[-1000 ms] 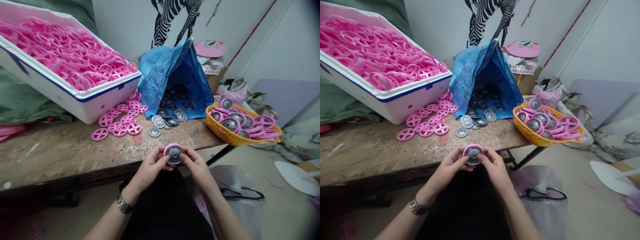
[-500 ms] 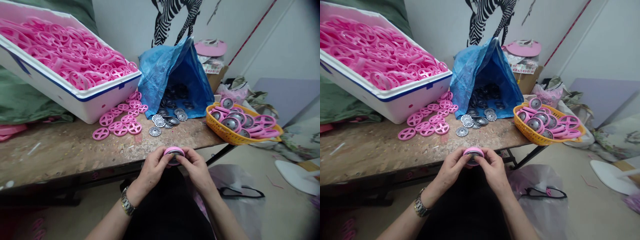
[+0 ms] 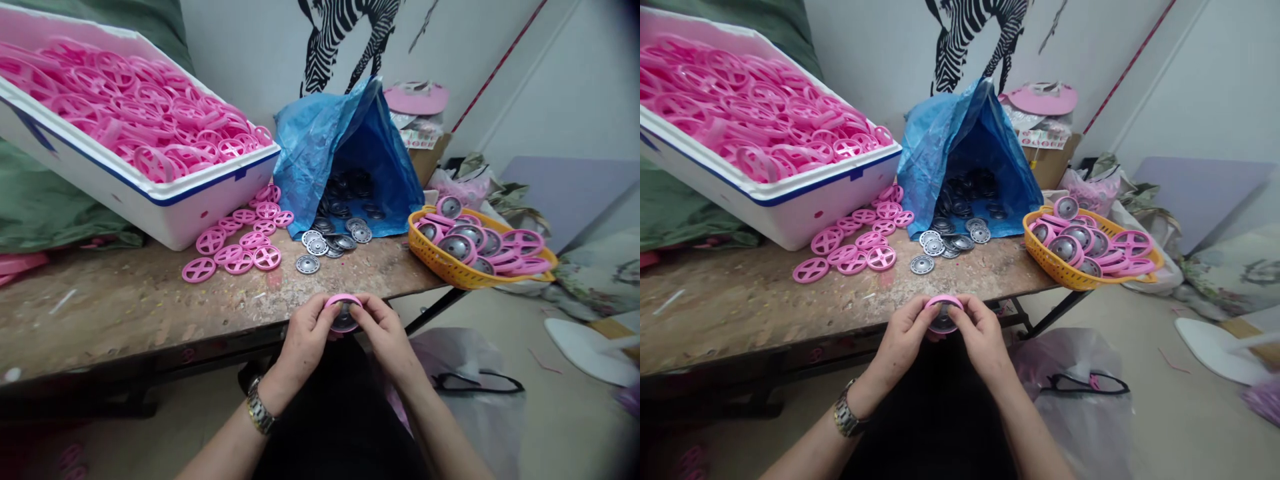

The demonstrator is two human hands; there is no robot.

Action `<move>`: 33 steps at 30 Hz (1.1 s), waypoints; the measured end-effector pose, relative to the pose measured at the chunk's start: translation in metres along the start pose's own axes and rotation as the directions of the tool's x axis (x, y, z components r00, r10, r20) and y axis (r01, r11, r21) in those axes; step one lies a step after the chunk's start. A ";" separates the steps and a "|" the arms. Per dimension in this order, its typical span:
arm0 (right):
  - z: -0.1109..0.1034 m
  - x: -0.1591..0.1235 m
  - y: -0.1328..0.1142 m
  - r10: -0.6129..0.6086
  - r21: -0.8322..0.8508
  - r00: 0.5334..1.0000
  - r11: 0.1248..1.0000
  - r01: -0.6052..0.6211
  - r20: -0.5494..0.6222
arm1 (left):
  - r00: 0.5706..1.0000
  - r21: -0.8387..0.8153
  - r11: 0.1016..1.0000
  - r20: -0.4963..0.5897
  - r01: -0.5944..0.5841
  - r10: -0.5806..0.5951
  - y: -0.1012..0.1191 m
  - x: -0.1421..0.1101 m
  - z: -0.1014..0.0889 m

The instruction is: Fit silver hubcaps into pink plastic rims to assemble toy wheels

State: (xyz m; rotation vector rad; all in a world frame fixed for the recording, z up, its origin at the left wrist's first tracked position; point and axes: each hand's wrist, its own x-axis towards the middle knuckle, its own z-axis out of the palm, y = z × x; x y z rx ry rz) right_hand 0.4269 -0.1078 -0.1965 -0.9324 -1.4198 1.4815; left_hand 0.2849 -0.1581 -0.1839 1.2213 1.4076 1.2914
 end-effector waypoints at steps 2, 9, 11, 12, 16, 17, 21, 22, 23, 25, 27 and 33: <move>0.000 -0.002 0.000 -0.027 -0.015 0.999 1.000 0.026 -0.034 | 0.999 0.025 1.000 0.053 -0.010 0.009 0.001 -0.001 -0.003; 0.000 -0.006 -0.004 -0.096 -0.083 0.992 0.993 0.089 -0.086 | 0.987 0.098 0.994 0.159 -0.039 0.023 -0.006 -0.004 -0.004; 0.000 -0.005 -0.005 -0.110 -0.097 0.990 0.990 0.101 -0.094 | 0.990 0.075 0.997 0.138 -0.034 0.023 -0.008 -0.005 -0.002; 0.000 -0.005 -0.005 -0.112 -0.099 0.989 0.990 0.103 -0.092 | 0.991 0.070 0.997 0.132 -0.036 0.026 -0.009 -0.005 -0.001; -0.005 -0.001 -0.007 -0.078 -0.093 0.997 0.993 0.076 -0.021 | 0.992 0.052 0.999 0.129 -0.016 0.009 -0.007 -0.002 0.000; -0.007 0.000 -0.009 -0.071 -0.104 0.997 0.992 0.070 -0.006 | 0.991 0.050 0.999 0.134 -0.005 -0.001 -0.006 0.000 0.000; -0.018 0.000 -0.024 -0.088 -0.193 0.996 0.977 0.088 0.006 | 0.984 0.087 0.996 0.178 -0.036 0.021 -0.002 0.004 0.002; -0.022 0.000 -0.029 -0.100 -0.228 0.995 0.969 0.100 0.009 | 0.981 0.104 0.993 0.192 -0.062 0.041 -0.001 0.005 0.001; -0.028 -0.001 -0.036 -0.116 -0.270 0.993 0.956 0.114 0.009 | 0.978 0.122 0.989 0.200 -0.089 0.063 -0.001 0.006 0.001; -0.045 0.000 -0.051 -0.156 -0.361 0.988 0.922 0.140 -0.014 | 0.976 0.150 0.979 0.191 -0.137 0.107 -0.002 0.009 -0.002; -0.070 0.003 -0.068 -0.209 -0.436 0.975 0.887 0.154 -0.081 | 0.979 0.177 0.971 0.153 -0.162 0.136 -0.003 0.012 -0.006; -0.179 0.038 -0.113 -0.451 -0.766 0.822 0.642 0.028 -0.347 | 0.992 0.245 0.963 0.081 -0.112 0.095 -0.010 0.024 -0.020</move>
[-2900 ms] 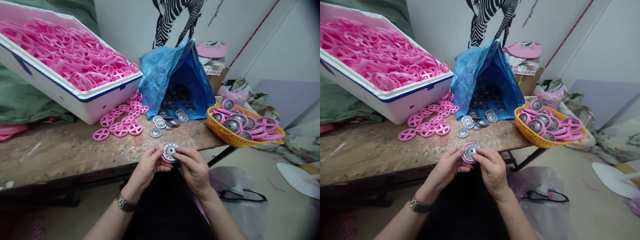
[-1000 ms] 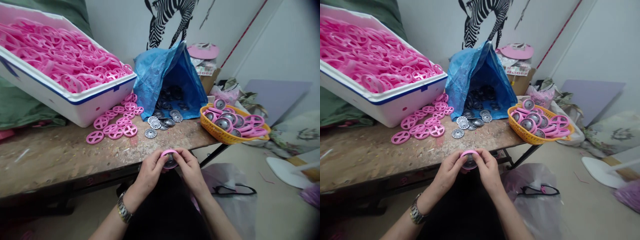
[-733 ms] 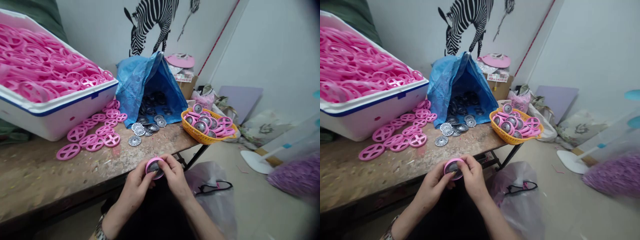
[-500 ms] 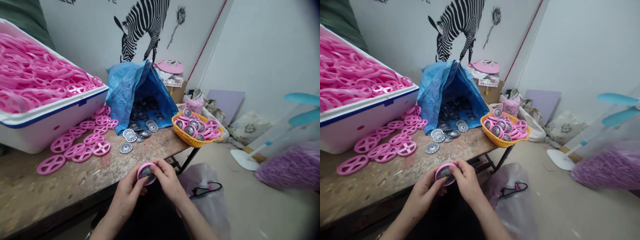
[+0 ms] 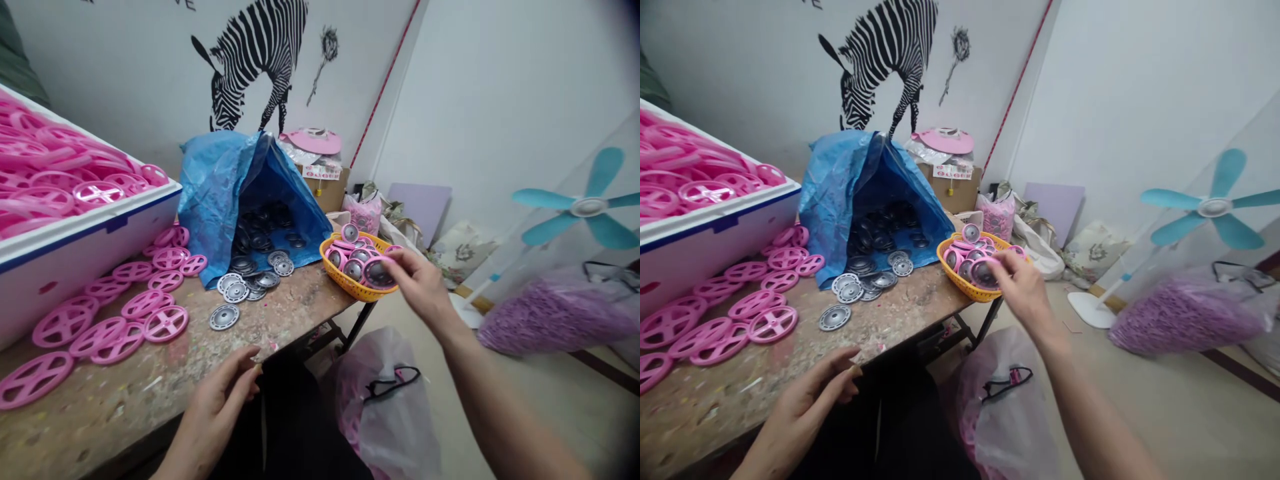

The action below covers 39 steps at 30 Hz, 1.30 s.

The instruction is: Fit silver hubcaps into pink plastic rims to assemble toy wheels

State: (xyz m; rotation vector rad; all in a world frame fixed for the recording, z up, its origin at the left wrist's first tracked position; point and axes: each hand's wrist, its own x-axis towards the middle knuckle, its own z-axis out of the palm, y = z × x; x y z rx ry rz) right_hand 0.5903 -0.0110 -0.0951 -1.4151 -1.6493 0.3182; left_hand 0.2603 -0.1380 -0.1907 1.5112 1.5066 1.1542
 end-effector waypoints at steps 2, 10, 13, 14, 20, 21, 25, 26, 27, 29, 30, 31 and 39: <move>-0.015 0.031 0.024 0.025 -0.189 0.996 0.981 -0.040 -0.080 | 1.000 0.005 1.000 -0.003 0.008 -0.008 -0.003 0.003 -0.001; -0.021 0.092 0.083 0.209 -0.552 0.975 0.806 -0.214 -0.073 | 0.999 0.086 0.995 -0.018 -0.046 0.047 -0.009 0.009 -0.007; -0.018 0.085 0.082 0.164 -0.520 0.982 0.832 -0.190 -0.097 | 0.987 0.232 0.963 -0.055 -0.135 0.151 -0.012 0.014 -0.021; -0.017 0.080 0.078 0.114 -0.487 0.987 0.860 -0.154 -0.110 | 0.974 0.303 0.935 -0.076 -0.182 0.214 -0.014 0.016 -0.026; 0.000 0.027 0.021 -0.215 -0.198 0.975 0.959 0.200 -0.059 | 0.864 0.712 0.644 -0.103 -0.281 0.492 -0.023 0.039 -0.056; 0.008 0.016 0.008 -0.235 -0.138 0.972 0.963 0.232 -0.007 | 0.861 0.752 0.604 -0.098 -0.264 0.498 -0.024 0.043 -0.060; 0.053 -0.027 -0.029 -0.326 0.074 0.912 0.945 0.318 0.247 | 0.883 0.843 0.497 -0.059 -0.206 0.465 -0.027 0.061 -0.069; 0.067 -0.034 -0.034 -0.341 0.109 0.889 0.940 0.323 0.307 | 0.894 0.853 0.485 -0.051 -0.193 0.446 -0.027 0.065 -0.070; 0.083 -0.038 -0.038 -0.352 0.134 0.866 0.936 0.326 0.355 | 0.907 0.859 0.476 -0.037 -0.186 0.420 -0.025 0.068 -0.069; 0.114 -0.041 -0.040 -0.368 0.154 0.832 0.930 0.335 0.415 | 0.935 0.864 0.465 0.017 -0.192 0.353 -0.020 0.073 -0.066; 0.129 -0.040 -0.039 -0.374 0.144 0.825 0.927 0.346 0.424 | 0.948 0.866 0.460 0.048 -0.197 0.315 -0.017 0.075 -0.064; 0.143 -0.037 -0.038 -0.380 0.124 0.822 0.924 0.363 0.424 | 0.956 0.869 0.451 0.077 -0.203 0.282 -0.015 0.076 -0.060; 0.211 -0.002 -0.040 -0.333 -0.170 0.825 0.877 0.449 0.456 | 0.982 0.901 0.414 0.062 -0.133 0.180 -0.012 0.082 -0.039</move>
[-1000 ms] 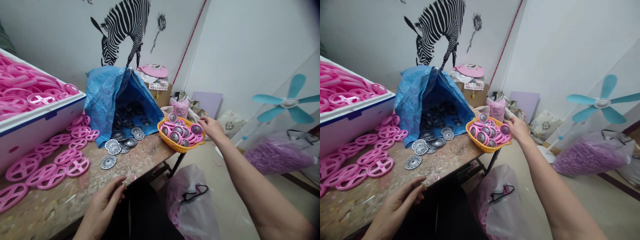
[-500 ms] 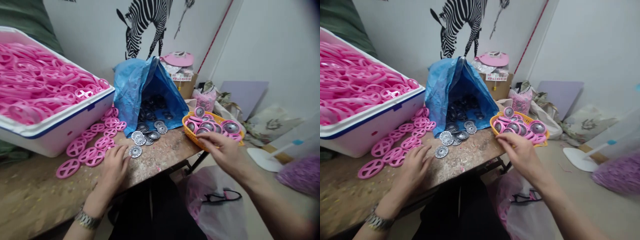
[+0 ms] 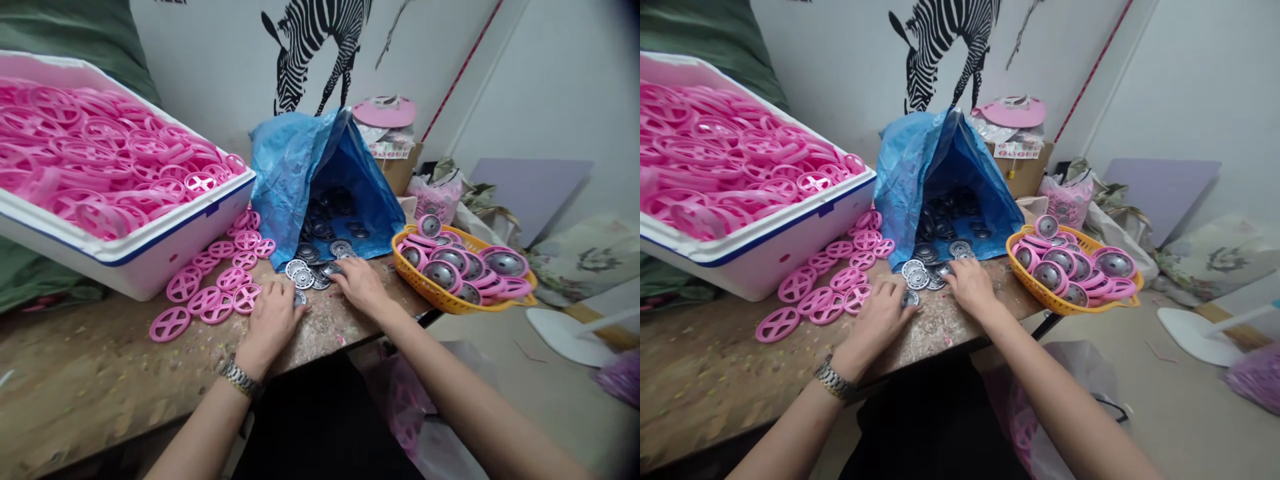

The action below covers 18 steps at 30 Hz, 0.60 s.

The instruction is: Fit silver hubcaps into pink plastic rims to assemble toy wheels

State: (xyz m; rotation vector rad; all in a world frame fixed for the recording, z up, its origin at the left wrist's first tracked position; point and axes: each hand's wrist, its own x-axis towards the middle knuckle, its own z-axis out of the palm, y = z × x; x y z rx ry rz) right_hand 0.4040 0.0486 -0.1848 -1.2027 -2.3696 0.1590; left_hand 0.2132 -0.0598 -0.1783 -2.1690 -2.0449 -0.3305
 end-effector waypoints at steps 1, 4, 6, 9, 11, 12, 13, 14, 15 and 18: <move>0.002 0.003 -0.001 0.011 -0.030 1.000 0.999 -0.011 0.022 | 1.000 -0.003 1.000 0.001 0.002 -0.002 0.000 0.000 0.001; 0.008 0.007 -0.002 0.024 -0.078 0.997 0.997 -0.018 0.077 | 1.000 -0.035 0.999 -0.009 -0.012 0.011 0.000 0.000 0.001; 0.010 0.004 -0.002 0.021 -0.071 0.997 0.997 -0.015 0.075 | 1.000 -0.062 0.998 -0.008 -0.013 0.013 -0.002 -0.001 0.001; 0.010 -0.004 -0.004 -0.006 -0.007 1.000 1.000 0.006 0.021 | 1.000 -0.106 0.994 -0.004 -0.006 0.006 -0.006 -0.003 0.005; 0.008 -0.012 -0.007 -0.034 0.067 0.999 0.997 0.036 -0.035 | 1.000 -0.154 0.988 -0.017 -0.010 0.007 -0.008 -0.004 0.009; 0.007 -0.016 -0.010 -0.049 0.108 0.997 0.993 0.056 -0.061 | 1.000 -0.180 0.984 -0.021 -0.009 0.006 -0.009 -0.005 0.010; 0.005 -0.021 -0.013 -0.064 0.146 0.995 0.986 0.075 -0.081 | 1.000 -0.204 0.979 -0.023 -0.006 0.001 -0.009 -0.006 0.011; 0.004 -0.025 -0.017 -0.077 0.179 0.993 0.979 0.093 -0.093 | 1.000 -0.225 0.974 -0.024 -0.001 -0.004 -0.010 -0.006 0.011; 0.003 -0.029 -0.021 -0.088 0.209 0.991 0.972 0.108 -0.100 | 1.000 -0.246 0.969 -0.028 0.002 -0.010 -0.010 -0.007 0.011; 0.002 -0.039 -0.035 -0.106 0.290 0.989 0.948 0.132 -0.103 | 0.997 -0.328 0.945 -0.069 0.015 -0.039 -0.011 -0.009 0.005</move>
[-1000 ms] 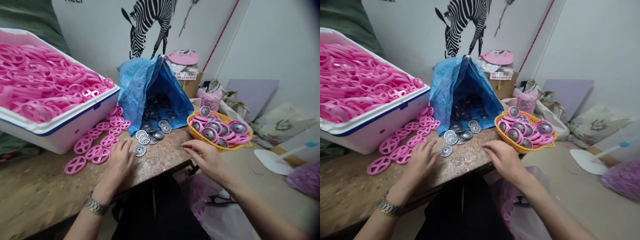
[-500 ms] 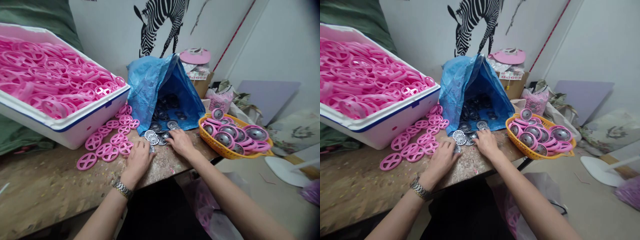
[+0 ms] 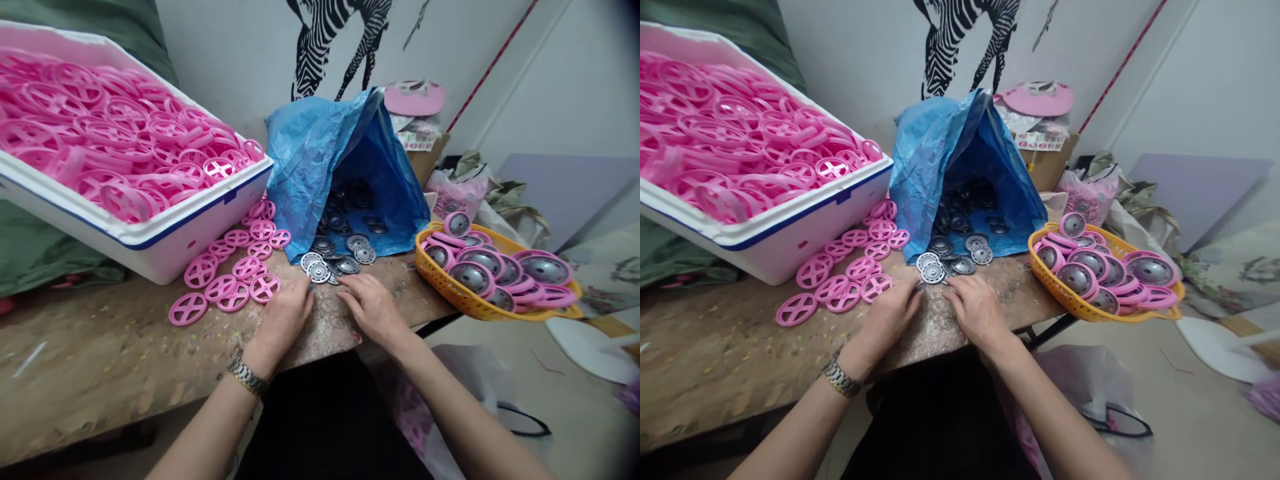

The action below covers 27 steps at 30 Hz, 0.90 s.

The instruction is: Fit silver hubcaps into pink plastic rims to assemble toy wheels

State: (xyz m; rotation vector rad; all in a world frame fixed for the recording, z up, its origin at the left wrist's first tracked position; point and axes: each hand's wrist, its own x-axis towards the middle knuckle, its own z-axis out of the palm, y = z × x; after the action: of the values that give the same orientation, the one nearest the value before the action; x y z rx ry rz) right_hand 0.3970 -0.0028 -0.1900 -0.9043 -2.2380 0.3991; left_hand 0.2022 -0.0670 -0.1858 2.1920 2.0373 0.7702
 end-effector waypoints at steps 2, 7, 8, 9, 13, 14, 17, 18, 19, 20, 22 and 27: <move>0.004 -0.004 -0.006 0.008 0.054 1.000 0.999 -0.008 0.002 | 0.997 -0.093 0.995 -0.053 0.042 -0.048 0.001 -0.001 -0.006; 0.020 -0.012 -0.013 0.096 0.180 0.995 0.979 -0.098 0.022 | 0.955 -0.443 0.874 -0.109 0.201 -0.275 0.007 -0.005 -0.014; 0.022 -0.014 -0.014 0.114 0.206 0.993 0.971 -0.118 0.032 | 0.943 -0.525 0.819 -0.088 0.230 -0.321 0.009 -0.006 -0.013; 0.023 -0.015 -0.016 0.122 0.229 0.992 0.965 -0.128 0.039 | 0.930 -0.606 0.754 -0.064 0.253 -0.363 0.011 -0.007 -0.012; 0.017 -0.020 -0.029 0.021 0.252 1.000 0.967 -0.023 0.011 | 0.850 -0.869 0.367 0.107 0.332 -0.516 0.020 -0.010 -0.008; 0.013 -0.021 -0.033 -0.025 0.235 1.000 0.972 0.022 0.009 | 0.826 -0.902 0.246 0.178 0.354 -0.534 0.021 -0.011 -0.008; 0.005 -0.024 -0.040 -0.133 0.173 0.991 0.977 0.125 0.033 | 0.783 -0.916 -0.037 0.363 0.400 -0.505 0.027 -0.013 -0.010; 0.003 -0.025 -0.041 -0.158 0.156 0.987 0.976 0.151 0.037 | 0.782 -0.909 -0.081 0.395 0.409 -0.482 0.029 -0.014 -0.011; 0.001 -0.026 -0.041 -0.181 0.142 0.983 0.974 0.174 0.036 | 0.786 -0.904 -0.100 0.411 0.415 -0.462 0.031 -0.016 -0.012; 0.000 -0.027 -0.042 -0.200 0.129 0.979 0.972 0.195 0.027 | 0.794 -0.904 -0.093 0.412 0.417 -0.446 0.033 -0.018 -0.013; -0.002 -0.029 -0.041 -0.229 0.120 0.973 0.966 0.228 -0.005 | 0.826 -0.912 0.010 0.368 0.411 -0.427 0.036 -0.022 -0.014; -0.008 -0.033 -0.043 -0.180 0.205 0.981 0.960 0.191 -0.069 | 0.945 -0.585 0.762 0.022 0.277 -0.327 0.026 -0.035 -0.020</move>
State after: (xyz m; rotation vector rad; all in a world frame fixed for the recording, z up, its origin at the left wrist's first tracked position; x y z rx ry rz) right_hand 0.3990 -0.0560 -0.1783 -0.5820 -2.1637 0.5101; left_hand 0.2182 -0.1091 -0.1700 1.4702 1.7866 1.2483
